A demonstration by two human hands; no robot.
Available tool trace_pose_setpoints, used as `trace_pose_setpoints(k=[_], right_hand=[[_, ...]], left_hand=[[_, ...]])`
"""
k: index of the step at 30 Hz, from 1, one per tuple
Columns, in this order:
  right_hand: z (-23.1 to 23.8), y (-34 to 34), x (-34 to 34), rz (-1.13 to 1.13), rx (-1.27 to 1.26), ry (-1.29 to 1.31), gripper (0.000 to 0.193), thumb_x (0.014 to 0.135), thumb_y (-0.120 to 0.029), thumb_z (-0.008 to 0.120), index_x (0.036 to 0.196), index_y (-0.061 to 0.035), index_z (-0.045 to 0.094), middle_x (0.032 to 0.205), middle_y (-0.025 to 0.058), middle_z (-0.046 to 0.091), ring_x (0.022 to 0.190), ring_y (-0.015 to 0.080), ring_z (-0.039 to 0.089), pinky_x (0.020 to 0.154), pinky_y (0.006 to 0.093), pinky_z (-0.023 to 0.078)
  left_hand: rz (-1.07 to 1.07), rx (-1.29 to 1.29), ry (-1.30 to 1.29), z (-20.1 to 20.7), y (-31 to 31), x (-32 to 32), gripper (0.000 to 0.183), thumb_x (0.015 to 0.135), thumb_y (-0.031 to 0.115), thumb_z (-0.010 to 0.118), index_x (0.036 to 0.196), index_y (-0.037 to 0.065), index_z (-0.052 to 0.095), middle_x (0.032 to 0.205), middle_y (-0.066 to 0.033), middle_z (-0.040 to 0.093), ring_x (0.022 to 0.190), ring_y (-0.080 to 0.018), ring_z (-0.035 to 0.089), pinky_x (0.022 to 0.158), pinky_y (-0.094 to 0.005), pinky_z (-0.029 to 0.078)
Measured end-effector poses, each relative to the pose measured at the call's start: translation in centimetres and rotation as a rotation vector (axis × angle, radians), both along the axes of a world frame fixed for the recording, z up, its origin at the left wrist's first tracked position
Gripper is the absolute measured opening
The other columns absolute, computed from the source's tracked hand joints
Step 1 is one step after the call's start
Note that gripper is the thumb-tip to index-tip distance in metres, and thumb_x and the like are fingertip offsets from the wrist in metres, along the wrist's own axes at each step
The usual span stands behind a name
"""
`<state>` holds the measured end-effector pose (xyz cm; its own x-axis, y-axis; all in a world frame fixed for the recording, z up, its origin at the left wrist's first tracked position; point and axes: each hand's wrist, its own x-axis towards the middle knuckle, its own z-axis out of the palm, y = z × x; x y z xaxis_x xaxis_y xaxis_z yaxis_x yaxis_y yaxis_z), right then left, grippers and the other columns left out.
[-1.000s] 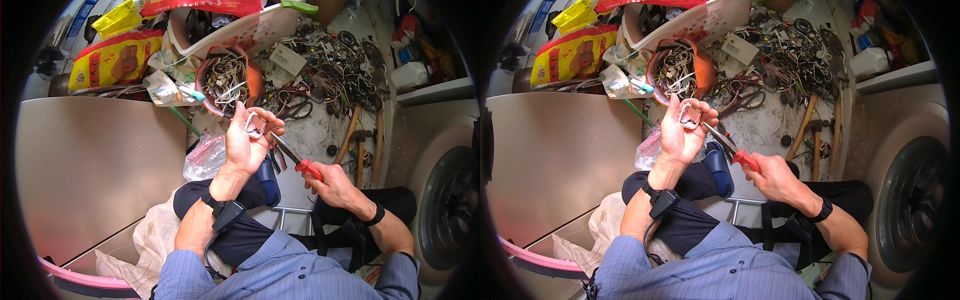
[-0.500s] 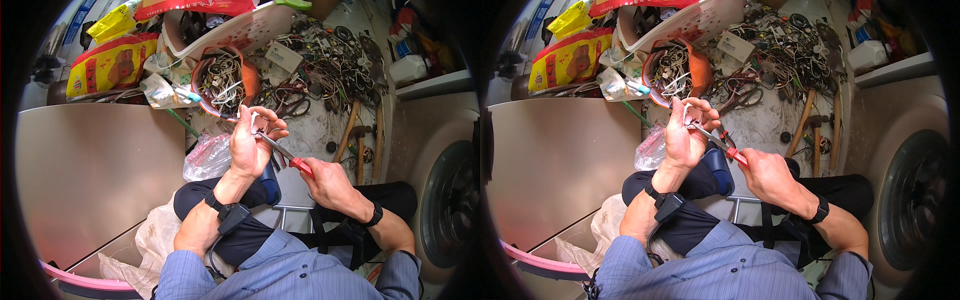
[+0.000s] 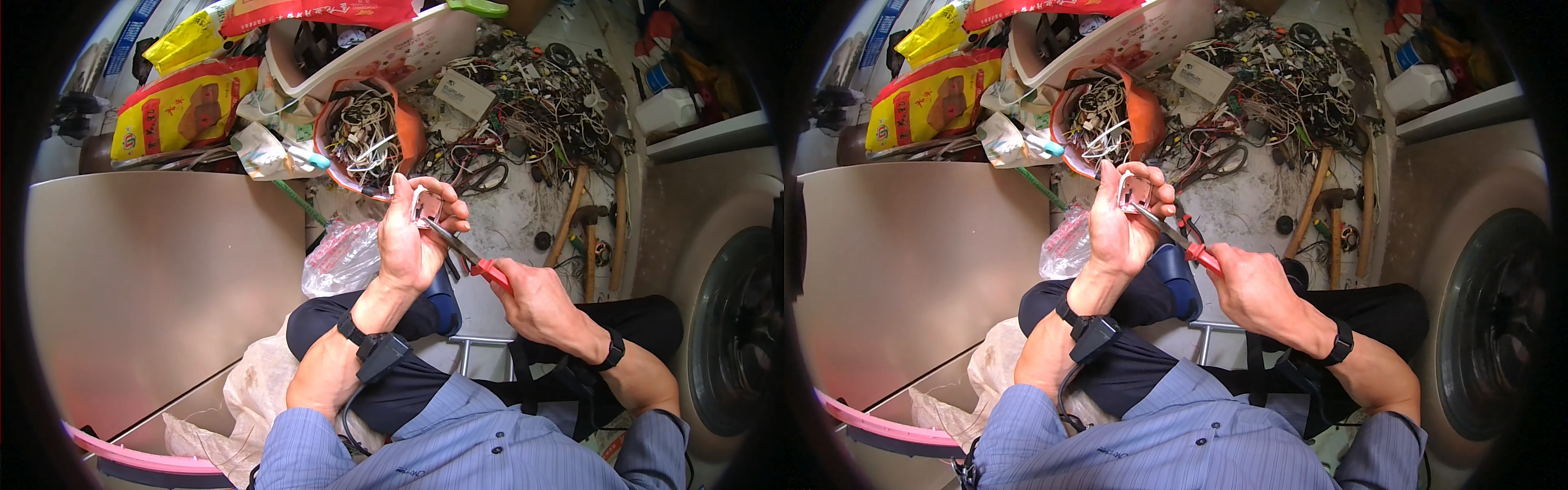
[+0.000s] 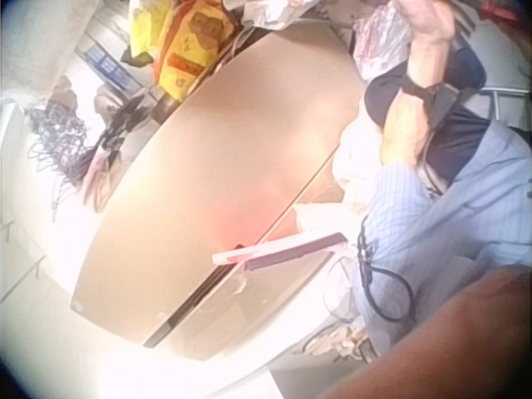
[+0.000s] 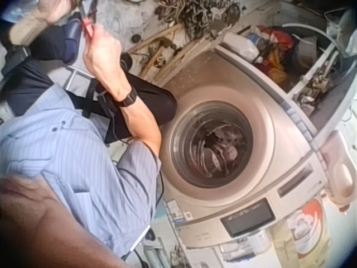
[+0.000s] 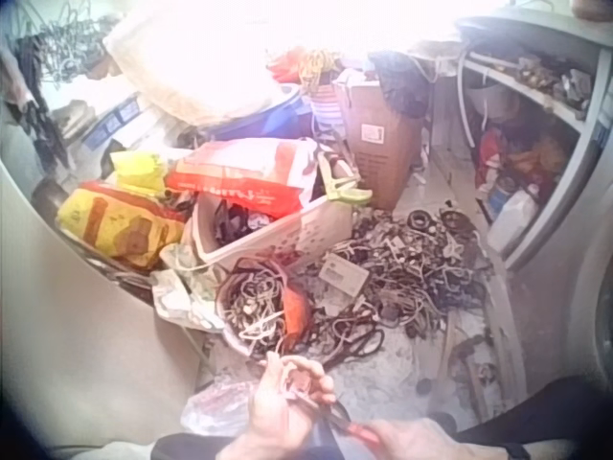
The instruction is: Manually strip and inspect components of a power adapter or electronic device using pliers and a hammer in a storage area.
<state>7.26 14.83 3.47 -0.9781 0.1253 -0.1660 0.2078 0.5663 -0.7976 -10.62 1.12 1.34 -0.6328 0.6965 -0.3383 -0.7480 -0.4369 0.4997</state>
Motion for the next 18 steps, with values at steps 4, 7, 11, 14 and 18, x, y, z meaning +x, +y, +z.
trace_pose_setpoints(k=[4,7,11,14,18], right_hand=[[0.5,0.1,0.0,0.017,-0.030,-0.049,0.023,0.094,-0.010,0.065,0.114,-0.0002,0.059,0.085,0.0228,0.069,0.078,0.0441,0.067,0.068,0.0500,0.054],[0.7,0.3,-0.1,0.024,-0.022,-0.056,0.023,0.094,-0.011,0.065,0.115,-0.0006,0.059,0.085,0.0227,0.069,0.079,0.0439,0.067,0.068,0.0501,0.054],[0.2,0.6,0.2,0.041,0.068,-0.048,0.024,0.094,-0.011,0.066,0.114,-0.0012,0.059,0.084,0.0219,0.069,0.079,0.0438,0.067,0.068,0.0503,0.053],[0.1,0.9,0.3,0.048,0.121,-0.010,0.019,0.094,-0.013,0.066,0.108,-0.0011,0.060,0.083,0.0218,0.068,0.078,0.0439,0.066,0.067,0.0508,0.053],[0.6,1.3,0.0,0.069,0.044,-0.046,0.016,0.095,-0.016,0.065,0.100,-0.0009,0.060,0.079,0.0223,0.066,0.075,0.0443,0.065,0.066,0.0511,0.051]], left_hand=[[0.003,-0.082,0.099,0.7,0.4,0.4,0.055,0.110,0.053,0.036,0.105,0.003,0.060,0.098,-0.0131,0.066,0.084,-0.0255,0.070,0.072,-0.0399,0.063],[-0.013,-0.123,0.163,0.7,0.4,0.6,0.056,0.109,0.053,0.037,0.105,0.002,0.060,0.097,-0.0130,0.066,0.083,-0.0245,0.070,0.071,-0.0391,0.063],[-0.045,-0.151,0.222,0.7,0.6,0.8,0.058,0.109,0.054,0.038,0.103,0.001,0.060,0.094,-0.0128,0.065,0.081,-0.0233,0.069,0.070,-0.0380,0.062],[-0.085,-0.192,0.269,0.6,0.8,0.8,0.059,0.109,0.055,0.039,0.101,0.001,0.060,0.093,-0.0127,0.065,0.081,-0.0229,0.069,0.069,-0.0377,0.062],[-0.076,-0.168,0.170,0.1,0.4,0.4,0.059,0.108,0.056,0.039,0.098,0.002,0.061,0.092,-0.0117,0.066,0.080,-0.0233,0.071,0.070,-0.0379,0.063]])
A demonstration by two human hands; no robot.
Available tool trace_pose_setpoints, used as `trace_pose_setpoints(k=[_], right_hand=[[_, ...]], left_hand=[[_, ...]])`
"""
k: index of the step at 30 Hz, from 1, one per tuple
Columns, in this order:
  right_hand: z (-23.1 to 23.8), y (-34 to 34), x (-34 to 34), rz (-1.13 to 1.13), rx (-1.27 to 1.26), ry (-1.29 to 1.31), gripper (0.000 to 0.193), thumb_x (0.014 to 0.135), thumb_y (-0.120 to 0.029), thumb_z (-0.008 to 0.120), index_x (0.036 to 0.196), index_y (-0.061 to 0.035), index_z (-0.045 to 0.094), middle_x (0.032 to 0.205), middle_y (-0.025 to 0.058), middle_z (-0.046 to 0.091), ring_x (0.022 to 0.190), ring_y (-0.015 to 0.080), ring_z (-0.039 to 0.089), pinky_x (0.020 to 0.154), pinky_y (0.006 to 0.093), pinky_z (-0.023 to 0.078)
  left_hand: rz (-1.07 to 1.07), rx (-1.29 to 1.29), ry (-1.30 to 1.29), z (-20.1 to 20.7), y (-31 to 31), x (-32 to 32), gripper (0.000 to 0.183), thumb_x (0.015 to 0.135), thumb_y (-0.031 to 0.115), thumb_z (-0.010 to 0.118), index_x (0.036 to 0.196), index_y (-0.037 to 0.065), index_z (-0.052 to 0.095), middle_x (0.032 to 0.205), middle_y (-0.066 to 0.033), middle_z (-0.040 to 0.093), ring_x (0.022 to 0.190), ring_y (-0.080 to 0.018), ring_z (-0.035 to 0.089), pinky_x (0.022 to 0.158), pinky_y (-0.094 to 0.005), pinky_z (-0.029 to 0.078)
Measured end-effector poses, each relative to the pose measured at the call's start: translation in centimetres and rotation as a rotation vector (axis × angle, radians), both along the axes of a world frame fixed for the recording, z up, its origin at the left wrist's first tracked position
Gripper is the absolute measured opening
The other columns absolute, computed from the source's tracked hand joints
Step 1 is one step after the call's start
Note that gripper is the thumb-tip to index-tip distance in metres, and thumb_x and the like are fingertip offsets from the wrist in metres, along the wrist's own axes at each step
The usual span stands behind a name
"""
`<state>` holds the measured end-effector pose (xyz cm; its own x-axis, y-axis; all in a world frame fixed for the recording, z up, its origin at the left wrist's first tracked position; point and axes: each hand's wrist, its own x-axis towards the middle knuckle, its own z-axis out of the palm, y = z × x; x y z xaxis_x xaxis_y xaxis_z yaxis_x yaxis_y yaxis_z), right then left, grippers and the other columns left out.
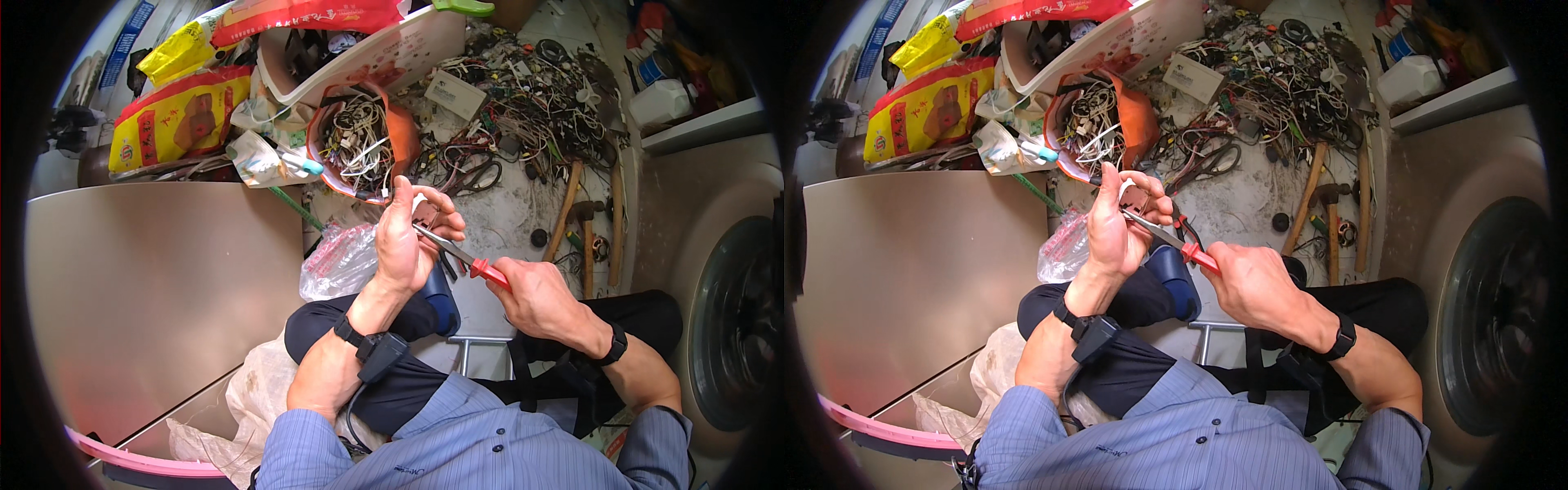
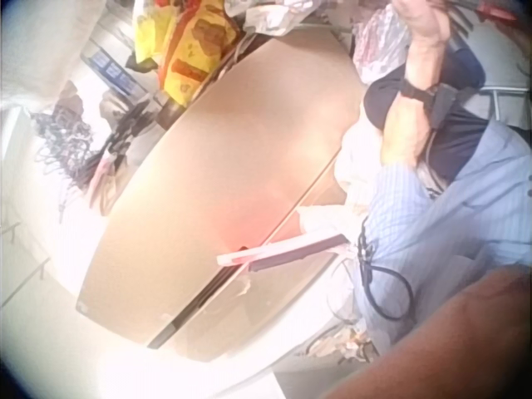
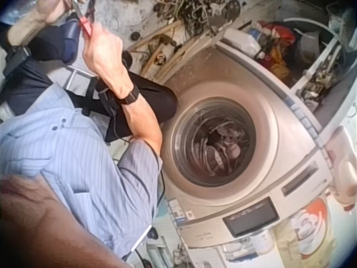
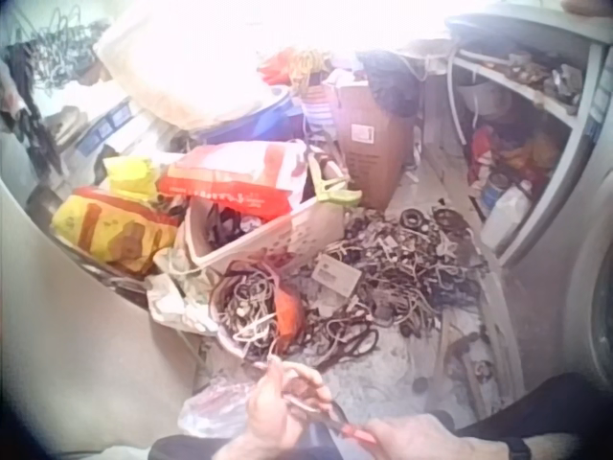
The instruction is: Manually strip and inspect components of a power adapter or electronic device using pliers and a hammer in a storage area.
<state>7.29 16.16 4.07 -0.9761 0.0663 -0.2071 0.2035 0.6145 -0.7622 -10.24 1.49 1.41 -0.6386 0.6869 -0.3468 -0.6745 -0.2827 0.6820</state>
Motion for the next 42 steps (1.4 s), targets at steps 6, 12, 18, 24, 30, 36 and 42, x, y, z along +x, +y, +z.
trace_pose_setpoints(k=[6,12,18,24,30,36,42], right_hand=[[0.4,0.1,0.0,-0.033,-0.023,-0.007,0.019,0.097,-0.017,0.062,0.088,-0.0003,0.058,0.070,0.0241,0.064,0.069,0.0447,0.066,0.062,0.0528,0.051],[1.4,1.6,-0.3,-0.144,0.047,0.021,0.020,0.098,-0.018,0.063,0.091,0.0002,0.058,0.074,0.0241,0.065,0.071,0.0447,0.065,0.063,0.0509,0.051],[0.7,1.3,0.0,-0.042,-0.076,-0.132,0.019,0.096,-0.017,0.064,0.097,0.0014,0.062,0.072,0.0236,0.061,0.071,0.0450,0.063,0.065,0.0482,0.049],[0.9,0.8,-0.4,0.011,-0.203,-0.302,0.026,0.096,-0.023,0.064,0.097,0.0024,0.064,0.076,0.0273,0.065,0.079,0.0477,0.066,0.070,0.0536,0.051],[-0.2,0.9,0.0,0.052,-0.277,-0.342,0.025,0.095,-0.022,0.064,0.099,0.0019,0.063,0.077,0.0274,0.065,0.079,0.0480,0.066,0.071,0.0534,0.051],[1.6,2.6,-0.5,0.173,-0.354,-0.414,0.025,0.096,-0.021,0.064,0.109,-0.0006,0.063,0.077,0.0231,0.067,0.076,0.0433,0.067,0.071,0.0501,0.052],[4.3,5.0,-1.5,0.187,-0.561,-0.593,0.024,0.098,-0.018,0.063,0.115,-0.0023,0.063,0.078,0.0146,0.070,0.069,0.0298,0.068,0.067,0.0410,0.053]], left_hand=[[0.090,-0.067,-0.132,0.1,0.0,-0.5,0.054,0.107,0.055,0.043,0.092,0.007,0.063,0.090,-0.0119,0.069,0.079,-0.0277,0.073,0.071,-0.0402,0.064],[0.178,-0.008,-0.160,-0.7,-1.4,-2.1,0.058,0.107,0.057,0.041,0.090,0.005,0.064,0.088,-0.0133,0.069,0.086,-0.0328,0.074,0.077,-0.0465,0.064],[0.203,0.083,-0.296,-0.1,-0.8,-1.9,0.056,0.108,0.054,0.042,0.097,0.004,0.065,0.096,-0.0162,0.071,0.099,-0.0365,0.072,0.092,-0.0513,0.059],[0.207,0.118,-0.371,-0.2,-1.2,-1.8,0.050,0.109,0.046,0.044,0.100,0.001,0.064,0.103,-0.0186,0.070,0.108,-0.0379,0.070,0.098,-0.0501,0.058],[0.215,0.085,-0.403,-0.4,-0.9,-1.6,0.045,0.109,0.040,0.044,0.101,0.001,0.063,0.103,-0.0192,0.069,0.108,-0.0383,0.070,0.095,-0.0473,0.060],[0.187,0.040,-0.404,-1.0,-1.4,-1.6,0.042,0.109,0.037,0.043,0.102,0.000,0.061,0.101,-0.0201,0.069,0.101,-0.0386,0.071,0.088,-0.0472,0.063],[0.123,0.087,-0.444,-1.2,-1.3,-1.4,0.040,0.107,0.034,0.045,0.109,-0.003,0.062,0.101,-0.0222,0.069,0.100,-0.0397,0.072,0.086,-0.0480,0.064]])
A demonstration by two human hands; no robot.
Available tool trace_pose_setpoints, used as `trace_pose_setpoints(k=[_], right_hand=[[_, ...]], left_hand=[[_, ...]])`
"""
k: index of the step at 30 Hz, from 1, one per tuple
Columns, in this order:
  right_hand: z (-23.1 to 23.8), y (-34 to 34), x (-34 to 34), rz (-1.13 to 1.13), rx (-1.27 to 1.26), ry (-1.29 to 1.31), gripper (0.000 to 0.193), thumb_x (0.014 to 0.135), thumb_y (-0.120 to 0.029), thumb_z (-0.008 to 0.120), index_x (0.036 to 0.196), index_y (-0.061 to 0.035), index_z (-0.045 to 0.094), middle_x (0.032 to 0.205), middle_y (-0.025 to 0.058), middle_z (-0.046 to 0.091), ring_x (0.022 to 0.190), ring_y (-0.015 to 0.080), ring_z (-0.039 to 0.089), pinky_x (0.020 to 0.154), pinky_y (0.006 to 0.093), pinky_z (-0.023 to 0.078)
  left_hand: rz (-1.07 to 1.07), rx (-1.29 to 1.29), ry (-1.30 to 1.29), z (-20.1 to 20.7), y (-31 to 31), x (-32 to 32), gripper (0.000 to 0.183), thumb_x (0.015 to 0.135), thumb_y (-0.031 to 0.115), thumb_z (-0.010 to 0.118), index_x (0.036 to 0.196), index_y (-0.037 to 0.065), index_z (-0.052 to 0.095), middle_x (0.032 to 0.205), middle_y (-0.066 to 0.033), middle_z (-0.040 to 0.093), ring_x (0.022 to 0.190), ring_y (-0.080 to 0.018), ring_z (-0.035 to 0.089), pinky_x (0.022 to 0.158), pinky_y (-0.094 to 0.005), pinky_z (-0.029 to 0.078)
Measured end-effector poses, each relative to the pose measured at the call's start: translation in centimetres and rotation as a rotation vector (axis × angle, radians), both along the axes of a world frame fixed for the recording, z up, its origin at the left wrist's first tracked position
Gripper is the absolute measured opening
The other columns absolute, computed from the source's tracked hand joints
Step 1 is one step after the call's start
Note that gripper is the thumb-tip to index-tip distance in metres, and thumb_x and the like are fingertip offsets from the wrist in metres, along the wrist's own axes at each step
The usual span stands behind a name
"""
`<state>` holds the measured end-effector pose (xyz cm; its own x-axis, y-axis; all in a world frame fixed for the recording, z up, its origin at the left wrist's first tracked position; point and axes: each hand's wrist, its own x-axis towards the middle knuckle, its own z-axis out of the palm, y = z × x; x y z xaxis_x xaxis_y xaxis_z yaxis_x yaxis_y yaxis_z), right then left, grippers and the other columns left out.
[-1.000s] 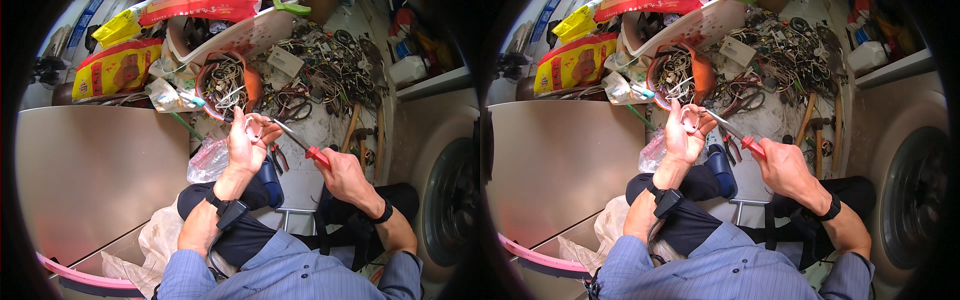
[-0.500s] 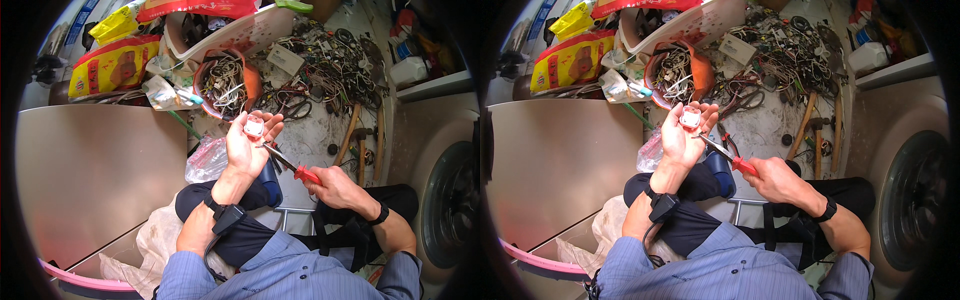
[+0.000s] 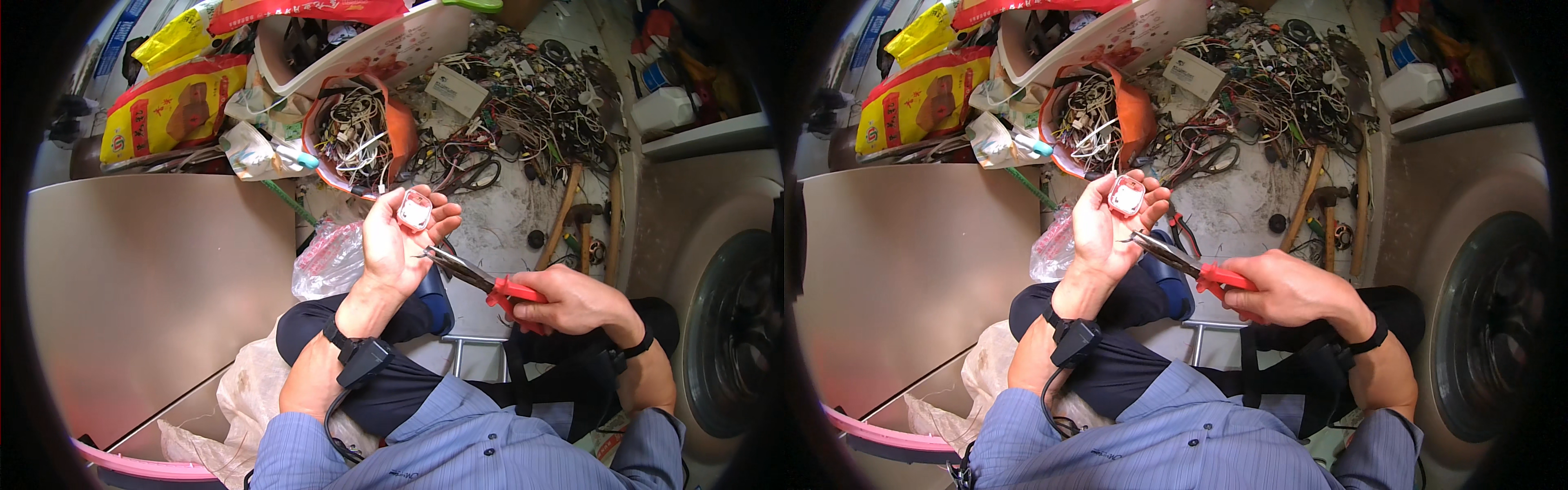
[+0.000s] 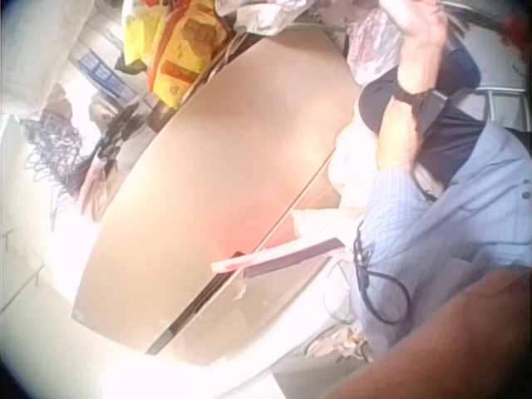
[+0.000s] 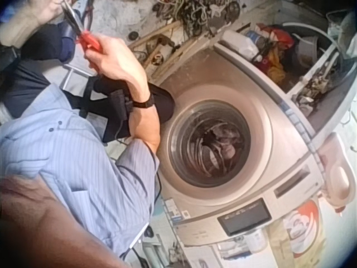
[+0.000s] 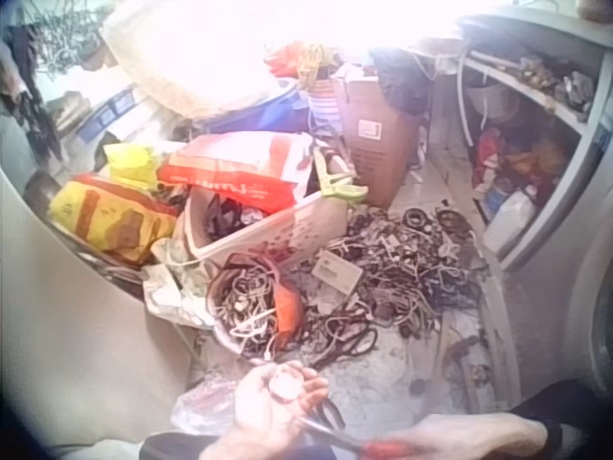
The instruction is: Manually strip and inspect components of a power adapter or electronic device using pliers and a hammer in a storage area.
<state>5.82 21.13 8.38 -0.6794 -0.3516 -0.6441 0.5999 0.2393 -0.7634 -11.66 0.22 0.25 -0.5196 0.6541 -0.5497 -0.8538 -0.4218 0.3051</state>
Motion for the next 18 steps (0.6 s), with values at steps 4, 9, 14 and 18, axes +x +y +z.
trace_pose_setpoints(k=[4,9,14,18], right_hand=[[-0.1,0.9,0.2,0.027,0.128,0.071,0.025,0.098,-0.018,0.063,0.119,-0.0036,0.063,0.078,0.0145,0.070,0.068,0.0297,0.068,0.065,0.0415,0.053],[-1.9,0.1,1.2,0.066,0.255,0.275,0.024,0.098,-0.016,0.062,0.117,-0.0028,0.063,0.078,0.0150,0.070,0.069,0.0291,0.069,0.067,0.0425,0.053],[-0.9,-1.6,0.0,0.012,0.044,-0.118,0.022,0.097,-0.016,0.062,0.114,-0.0018,0.063,0.079,0.0153,0.070,0.075,0.0253,0.071,0.071,0.0417,0.055],[-1.6,-0.8,0.9,0.103,0.226,0.112,0.022,0.094,-0.015,0.062,0.111,-0.0002,0.062,0.084,0.0219,0.068,0.080,0.0402,0.068,0.073,0.0479,0.052]], left_hand=[[-0.076,-0.072,-0.015,-0.1,-0.3,-0.2,0.041,0.107,0.036,0.044,0.109,-0.001,0.062,0.101,-0.0207,0.071,0.097,-0.0388,0.073,0.084,-0.0484,0.064],[-0.024,-0.130,-0.034,1.3,1.1,0.6,0.040,0.108,0.037,0.043,0.108,0.002,0.063,0.102,-0.0200,0.072,0.096,-0.0363,0.074,0.079,-0.0477,0.064],[-0.100,0.006,-0.055,-0.4,-0.6,-0.2,0.046,0.109,0.045,0.039,0.102,0.006,0.062,0.090,-0.0154,0.068,0.058,-0.0224,0.059,0.052,-0.0340,0.048],[-0.106,-0.023,-0.023,0.3,-0.7,-0.6,0.050,0.109,0.048,0.037,0.100,0.006,0.064,0.082,-0.0136,0.066,0.046,-0.0180,0.043,0.044,-0.0307,0.032]])
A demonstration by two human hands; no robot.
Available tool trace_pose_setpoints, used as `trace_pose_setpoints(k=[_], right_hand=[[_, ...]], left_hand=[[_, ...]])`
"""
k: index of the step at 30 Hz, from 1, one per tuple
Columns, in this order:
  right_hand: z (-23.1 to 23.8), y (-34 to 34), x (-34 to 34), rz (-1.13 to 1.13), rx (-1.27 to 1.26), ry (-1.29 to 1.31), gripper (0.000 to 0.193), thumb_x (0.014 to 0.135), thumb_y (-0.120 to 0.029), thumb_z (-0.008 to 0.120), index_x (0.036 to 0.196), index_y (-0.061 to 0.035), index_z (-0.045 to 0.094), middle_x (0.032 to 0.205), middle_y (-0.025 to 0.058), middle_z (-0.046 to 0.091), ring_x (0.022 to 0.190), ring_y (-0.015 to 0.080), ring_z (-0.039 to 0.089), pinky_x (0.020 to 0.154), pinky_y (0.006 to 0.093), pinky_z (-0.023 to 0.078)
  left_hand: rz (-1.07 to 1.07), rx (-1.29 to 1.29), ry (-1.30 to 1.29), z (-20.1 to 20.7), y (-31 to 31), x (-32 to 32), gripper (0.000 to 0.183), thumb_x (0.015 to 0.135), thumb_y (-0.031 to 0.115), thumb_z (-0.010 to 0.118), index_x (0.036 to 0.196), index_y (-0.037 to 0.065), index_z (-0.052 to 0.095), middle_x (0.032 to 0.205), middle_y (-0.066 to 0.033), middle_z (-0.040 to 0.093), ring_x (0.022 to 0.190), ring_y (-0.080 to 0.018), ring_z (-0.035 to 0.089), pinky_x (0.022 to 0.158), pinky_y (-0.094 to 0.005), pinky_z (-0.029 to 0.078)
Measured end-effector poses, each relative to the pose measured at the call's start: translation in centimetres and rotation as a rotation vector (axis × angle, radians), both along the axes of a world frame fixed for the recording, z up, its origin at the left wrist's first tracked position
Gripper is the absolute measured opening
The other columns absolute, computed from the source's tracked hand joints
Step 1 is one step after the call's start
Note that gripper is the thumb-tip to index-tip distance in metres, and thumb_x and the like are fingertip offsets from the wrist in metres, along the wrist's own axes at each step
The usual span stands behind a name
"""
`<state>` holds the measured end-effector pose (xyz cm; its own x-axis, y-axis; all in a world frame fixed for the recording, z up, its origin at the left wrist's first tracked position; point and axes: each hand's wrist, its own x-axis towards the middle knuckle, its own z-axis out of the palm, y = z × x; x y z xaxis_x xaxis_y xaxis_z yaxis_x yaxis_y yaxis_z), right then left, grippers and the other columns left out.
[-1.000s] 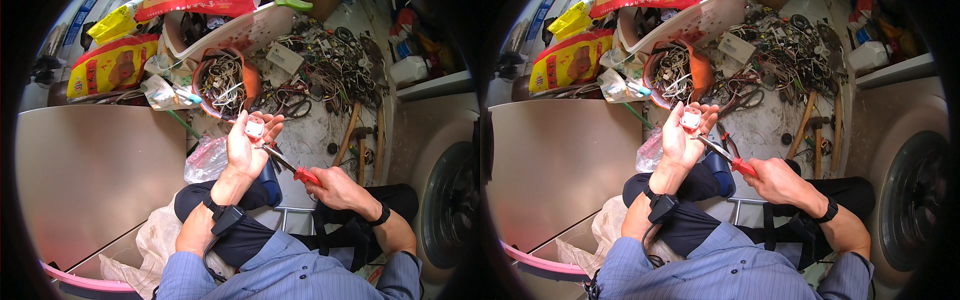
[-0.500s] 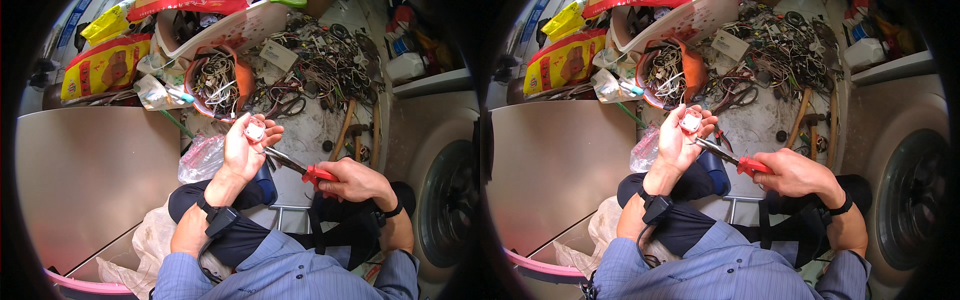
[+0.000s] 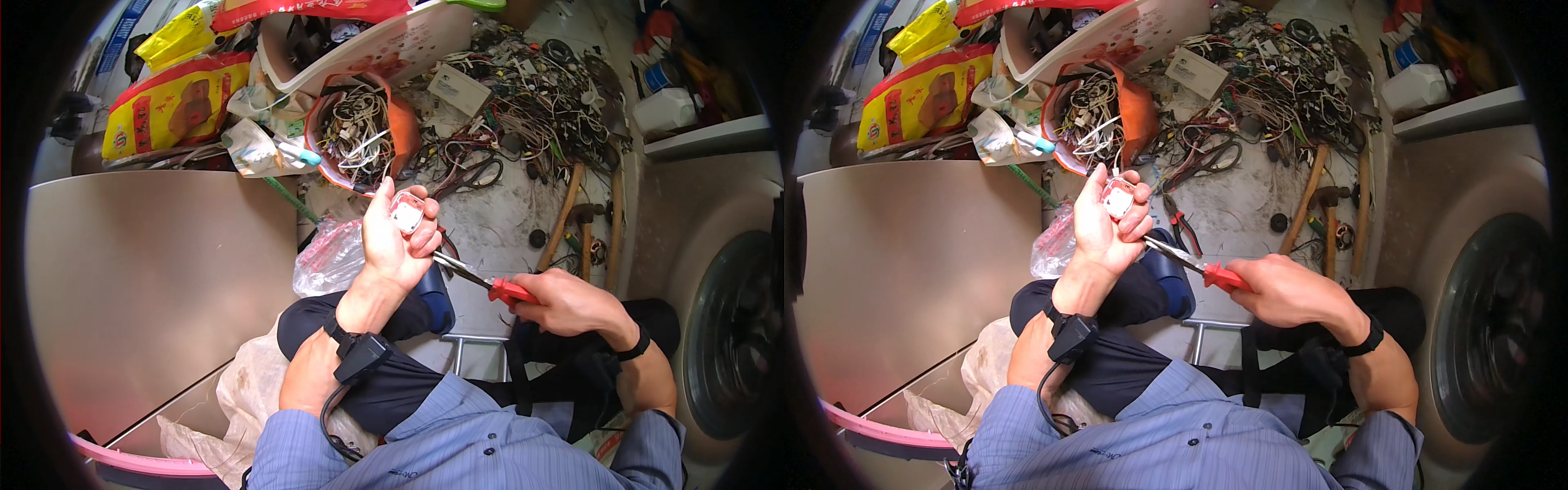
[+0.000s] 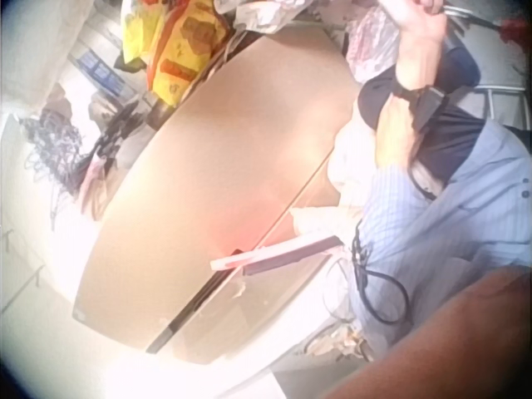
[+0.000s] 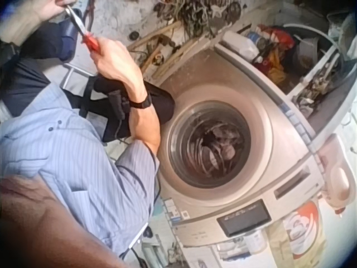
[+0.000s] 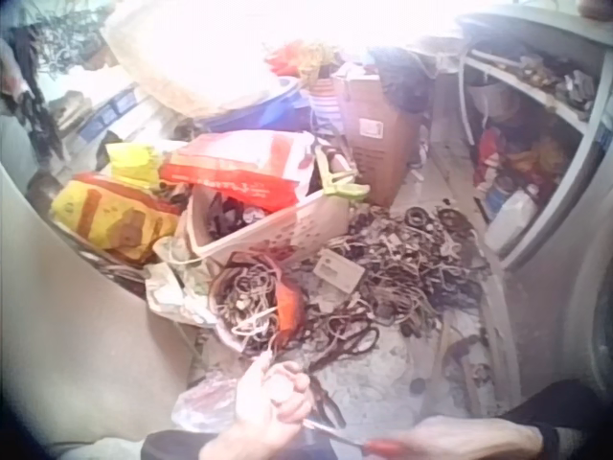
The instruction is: Manually strip and inspect components of a power adapter or electronic device using pliers and a hammer in a storage area.
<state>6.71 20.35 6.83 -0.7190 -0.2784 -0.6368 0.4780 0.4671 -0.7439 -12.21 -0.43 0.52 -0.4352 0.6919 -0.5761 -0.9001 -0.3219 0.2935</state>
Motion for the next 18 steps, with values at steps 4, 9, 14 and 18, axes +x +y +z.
trace_pose_setpoints(k=[4,9,14,18], right_hand=[[0.0,1.6,0.3,-0.003,0.046,0.082,0.023,0.093,-0.015,0.064,0.110,-0.0002,0.062,0.085,0.0238,0.067,0.084,0.0451,0.064,0.074,0.0502,0.050],[0.3,2.7,0.0,-0.095,0.041,0.157,0.022,0.093,-0.015,0.066,0.110,-0.0009,0.063,0.083,0.0223,0.067,0.082,0.0435,0.065,0.073,0.0483,0.050],[0.9,2.6,-0.2,-0.250,0.004,0.115,0.020,0.096,-0.015,0.066,0.109,-0.0005,0.062,0.080,0.0168,0.066,0.071,0.0334,0.064,0.068,0.0420,0.051],[0.8,2.3,-0.5,-0.353,-0.155,-0.097,0.017,0.100,-0.016,0.063,0.108,-0.0010,0.062,0.078,0.0092,0.066,0.066,0.0195,0.064,0.060,0.0351,0.049]], left_hand=[[0.042,0.029,-0.003,1.0,0.7,0.1,0.052,0.109,0.046,0.036,0.103,0.002,0.063,0.088,-0.0162,0.063,0.047,-0.0159,0.041,0.043,-0.0294,0.031],[-0.011,-0.021,-0.015,1.0,0.9,0.1,0.044,0.106,0.040,0.042,0.103,0.002,0.065,0.088,-0.0168,0.066,0.050,-0.0189,0.047,0.046,-0.0300,0.034],[-0.076,0.084,-0.025,0.9,0.8,0.1,0.043,0.106,0.038,0.044,0.107,0.001,0.065,0.093,-0.0172,0.066,0.054,-0.0194,0.050,0.048,-0.0306,0.037],[-0.067,-0.056,-0.020,1.4,1.3,0.7,0.043,0.108,0.040,0.041,0.102,0.005,0.065,0.087,-0.0137,0.068,0.068,-0.0222,0.059,0.058,-0.0337,0.044]])
